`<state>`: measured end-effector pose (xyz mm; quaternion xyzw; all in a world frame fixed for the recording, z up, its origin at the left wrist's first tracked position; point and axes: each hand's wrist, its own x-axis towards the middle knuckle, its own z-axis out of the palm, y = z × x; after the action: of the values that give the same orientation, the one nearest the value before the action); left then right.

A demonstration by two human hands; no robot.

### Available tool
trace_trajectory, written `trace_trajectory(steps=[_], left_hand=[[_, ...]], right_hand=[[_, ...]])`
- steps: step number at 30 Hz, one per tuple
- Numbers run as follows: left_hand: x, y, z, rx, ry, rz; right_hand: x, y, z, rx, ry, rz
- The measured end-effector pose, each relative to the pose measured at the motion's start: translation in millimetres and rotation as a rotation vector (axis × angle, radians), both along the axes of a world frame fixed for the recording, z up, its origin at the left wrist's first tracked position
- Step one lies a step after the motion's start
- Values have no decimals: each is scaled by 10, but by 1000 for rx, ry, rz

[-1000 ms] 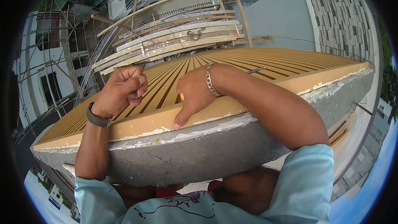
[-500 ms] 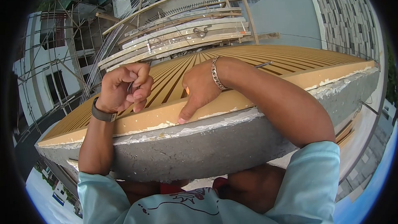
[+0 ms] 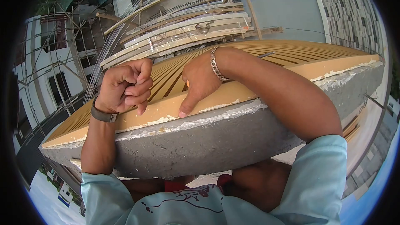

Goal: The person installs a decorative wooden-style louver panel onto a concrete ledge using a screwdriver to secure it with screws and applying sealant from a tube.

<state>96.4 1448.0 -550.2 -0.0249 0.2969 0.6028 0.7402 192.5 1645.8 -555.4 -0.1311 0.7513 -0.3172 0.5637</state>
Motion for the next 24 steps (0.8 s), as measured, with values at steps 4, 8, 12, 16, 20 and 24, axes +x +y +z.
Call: trace_trajectory(steps=[4,8,12,16,20,24], left_hand=[[86,87,143,-188,178,-57],[73,84,164,-296,197,-67],[78,98,153,-387,217,-56],[136,92,103,-437,417,-135],[177,112,97,-359,1129,-426],[402,155,94,-275,1442,-613]], right_hand=[[0,2,25,17,-1,-5],[8,-3,1,20,20,11],[18,3,8,23,36,0],[-16,-7,35,30,-5,23],[6,-4,13,38,17,18],[-11,2,27,35,-9,27]])
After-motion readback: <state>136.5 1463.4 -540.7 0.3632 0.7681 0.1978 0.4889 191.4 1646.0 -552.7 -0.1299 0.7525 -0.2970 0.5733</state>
